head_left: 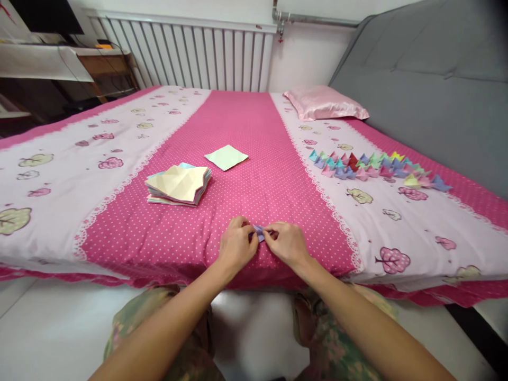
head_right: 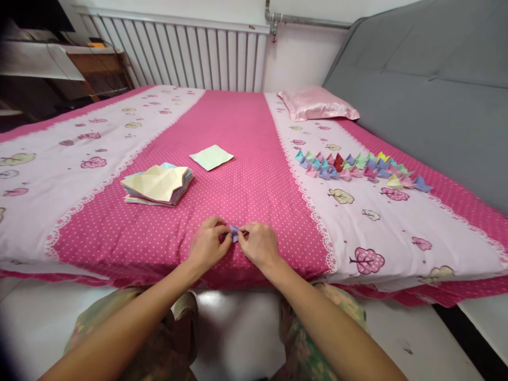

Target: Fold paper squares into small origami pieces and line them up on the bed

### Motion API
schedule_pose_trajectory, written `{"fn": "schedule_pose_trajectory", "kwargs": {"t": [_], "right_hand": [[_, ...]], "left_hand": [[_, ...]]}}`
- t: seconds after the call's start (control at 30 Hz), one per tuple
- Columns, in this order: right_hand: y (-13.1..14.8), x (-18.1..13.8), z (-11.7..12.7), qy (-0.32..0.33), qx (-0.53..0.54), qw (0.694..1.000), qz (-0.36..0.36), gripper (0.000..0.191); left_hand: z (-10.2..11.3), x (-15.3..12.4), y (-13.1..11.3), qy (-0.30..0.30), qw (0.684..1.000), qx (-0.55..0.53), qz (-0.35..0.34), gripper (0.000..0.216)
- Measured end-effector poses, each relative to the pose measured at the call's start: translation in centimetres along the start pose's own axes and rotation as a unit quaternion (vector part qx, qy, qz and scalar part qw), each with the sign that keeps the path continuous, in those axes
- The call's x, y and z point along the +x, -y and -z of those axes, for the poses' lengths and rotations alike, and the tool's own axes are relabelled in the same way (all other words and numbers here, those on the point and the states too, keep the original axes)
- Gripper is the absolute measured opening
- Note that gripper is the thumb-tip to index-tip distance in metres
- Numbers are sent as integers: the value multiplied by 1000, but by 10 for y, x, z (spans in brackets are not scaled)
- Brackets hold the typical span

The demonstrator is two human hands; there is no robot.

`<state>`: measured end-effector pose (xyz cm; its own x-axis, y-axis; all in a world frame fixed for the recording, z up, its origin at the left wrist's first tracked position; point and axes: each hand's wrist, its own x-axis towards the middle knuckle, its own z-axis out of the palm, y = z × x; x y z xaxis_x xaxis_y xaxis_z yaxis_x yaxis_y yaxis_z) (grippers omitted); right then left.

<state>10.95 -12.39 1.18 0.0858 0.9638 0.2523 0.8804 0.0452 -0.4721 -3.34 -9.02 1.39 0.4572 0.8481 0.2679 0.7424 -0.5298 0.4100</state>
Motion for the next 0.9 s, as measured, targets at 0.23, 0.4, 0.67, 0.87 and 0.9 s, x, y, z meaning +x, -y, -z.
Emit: {"fn": "schedule_pose_trajectory", "kwargs": {"t": [0.23,0.4,0.67,0.87,0.9], "right_hand": [[-1,-1,-4,5,-14,999,43,20],[0,-3,-5,5,-17,999,43,22],[1,-2,-6,6,-7,1000,23,19],[-3,4,-5,13,20,998,56,17],[-4,5,-5,16,24,998,61,16]], "left_hand": [[-1,1,0,12,1000,9,-10,23],[-2,0,-1,18,1000,9,-22,24],[-1,0,-2,22,1000,5,-17,27],[-2,1,1,24,1000,0,-14,25],[-2,1,1,25,1000,-8,-9,24]]}}
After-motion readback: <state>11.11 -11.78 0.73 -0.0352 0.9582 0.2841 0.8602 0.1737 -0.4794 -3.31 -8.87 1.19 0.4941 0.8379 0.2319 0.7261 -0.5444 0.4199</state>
